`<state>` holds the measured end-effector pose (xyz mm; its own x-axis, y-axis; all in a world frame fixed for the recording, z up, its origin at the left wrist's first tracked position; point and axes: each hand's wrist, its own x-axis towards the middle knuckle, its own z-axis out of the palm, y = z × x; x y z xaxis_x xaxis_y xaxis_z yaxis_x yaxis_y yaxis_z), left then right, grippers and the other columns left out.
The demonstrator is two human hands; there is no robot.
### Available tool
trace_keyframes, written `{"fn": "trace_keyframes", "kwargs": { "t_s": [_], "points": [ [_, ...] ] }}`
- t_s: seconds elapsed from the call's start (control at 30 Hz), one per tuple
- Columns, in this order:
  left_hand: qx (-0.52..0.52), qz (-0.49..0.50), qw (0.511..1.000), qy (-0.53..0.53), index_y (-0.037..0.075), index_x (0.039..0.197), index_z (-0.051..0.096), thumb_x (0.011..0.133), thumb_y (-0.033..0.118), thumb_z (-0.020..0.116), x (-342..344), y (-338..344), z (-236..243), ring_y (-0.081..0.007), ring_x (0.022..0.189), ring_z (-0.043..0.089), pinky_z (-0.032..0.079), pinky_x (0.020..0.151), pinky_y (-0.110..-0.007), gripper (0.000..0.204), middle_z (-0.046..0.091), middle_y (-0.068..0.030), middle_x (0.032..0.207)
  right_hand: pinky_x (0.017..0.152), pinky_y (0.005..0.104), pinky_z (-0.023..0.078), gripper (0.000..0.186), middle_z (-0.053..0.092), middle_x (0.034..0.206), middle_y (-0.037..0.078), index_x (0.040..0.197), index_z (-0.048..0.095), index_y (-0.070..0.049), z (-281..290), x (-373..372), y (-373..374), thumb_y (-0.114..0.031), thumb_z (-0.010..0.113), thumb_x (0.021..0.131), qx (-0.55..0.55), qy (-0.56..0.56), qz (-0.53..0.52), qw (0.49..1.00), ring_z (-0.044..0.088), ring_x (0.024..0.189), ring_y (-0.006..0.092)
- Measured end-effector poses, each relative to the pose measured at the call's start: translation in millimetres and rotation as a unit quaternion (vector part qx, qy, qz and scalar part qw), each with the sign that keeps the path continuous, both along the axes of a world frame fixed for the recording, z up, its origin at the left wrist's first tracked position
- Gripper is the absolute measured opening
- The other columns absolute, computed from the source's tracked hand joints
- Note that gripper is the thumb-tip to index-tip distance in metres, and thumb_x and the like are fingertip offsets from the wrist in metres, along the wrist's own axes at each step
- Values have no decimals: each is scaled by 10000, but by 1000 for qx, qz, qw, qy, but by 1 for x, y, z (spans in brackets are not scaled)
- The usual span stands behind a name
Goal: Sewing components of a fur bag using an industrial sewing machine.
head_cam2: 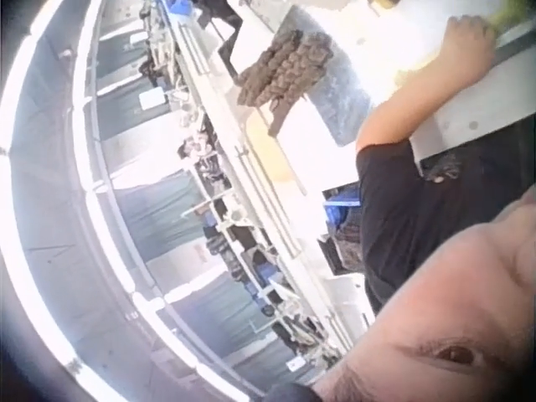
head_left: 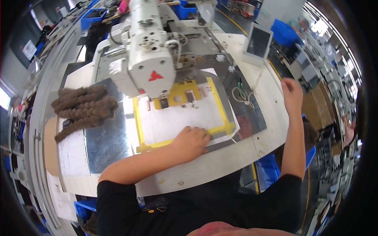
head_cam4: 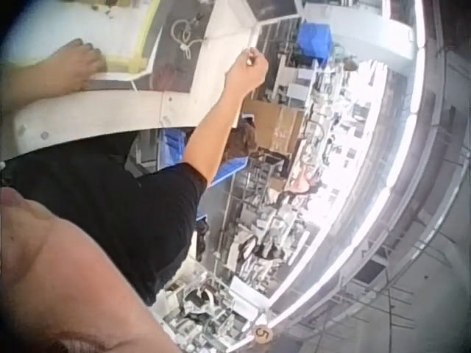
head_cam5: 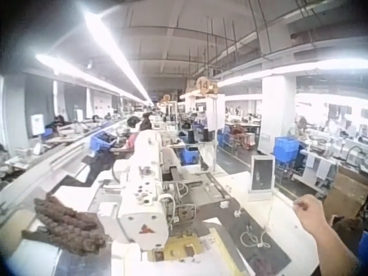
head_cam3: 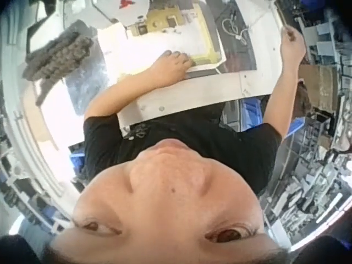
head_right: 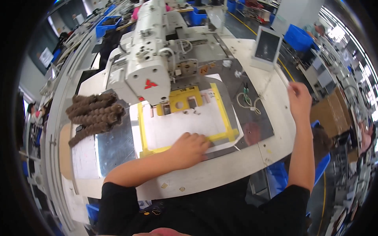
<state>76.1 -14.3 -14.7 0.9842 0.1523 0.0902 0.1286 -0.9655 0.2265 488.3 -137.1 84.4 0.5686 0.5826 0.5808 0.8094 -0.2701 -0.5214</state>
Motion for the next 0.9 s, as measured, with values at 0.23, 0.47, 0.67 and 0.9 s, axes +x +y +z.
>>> {"fn": "trace_keyframes", "kwargs": {
  "t_s": [0.23,0.47,0.67,0.9],
  "points": [
    [-73,-21,989,-129,75,1100,632,892,352,730,16,19,-23,-294,1059,594,475,895,-422,360,597,-113,1106,795,379,552,286,766,923,113,1023,770,-66,101,-129,294,-318,696,912,-97,-121,299,941,727,858,274],
    [-165,-41,982,-87,57,1090,639,922,328,704,22,32,-28,-289,1078,580,463,939,-419,325,576,-118,1108,817,400,564,411,775,955,144,1012,800,-85,104,-160,525,-468,715,892,-116,-92,266,952,731,877,313],
    [-196,-51,976,-86,52,1123,634,920,306,703,15,37,-24,-290,1088,582,459,947,-419,332,582,-120,1130,802,371,579,490,783,954,107,1035,804,-95,99,-171,641,-555,736,882,-156,-10,216,964,751,863,265],
    [-227,-58,968,-90,57,1131,613,923,286,704,13,39,-29,-294,1092,572,450,951,-416,323,569,-112,1140,780,421,568,156,728,854,186,920,751,-17,83,-181,650,-118,708,810,35,-165,212,962,712,823,365]
  ]
}}
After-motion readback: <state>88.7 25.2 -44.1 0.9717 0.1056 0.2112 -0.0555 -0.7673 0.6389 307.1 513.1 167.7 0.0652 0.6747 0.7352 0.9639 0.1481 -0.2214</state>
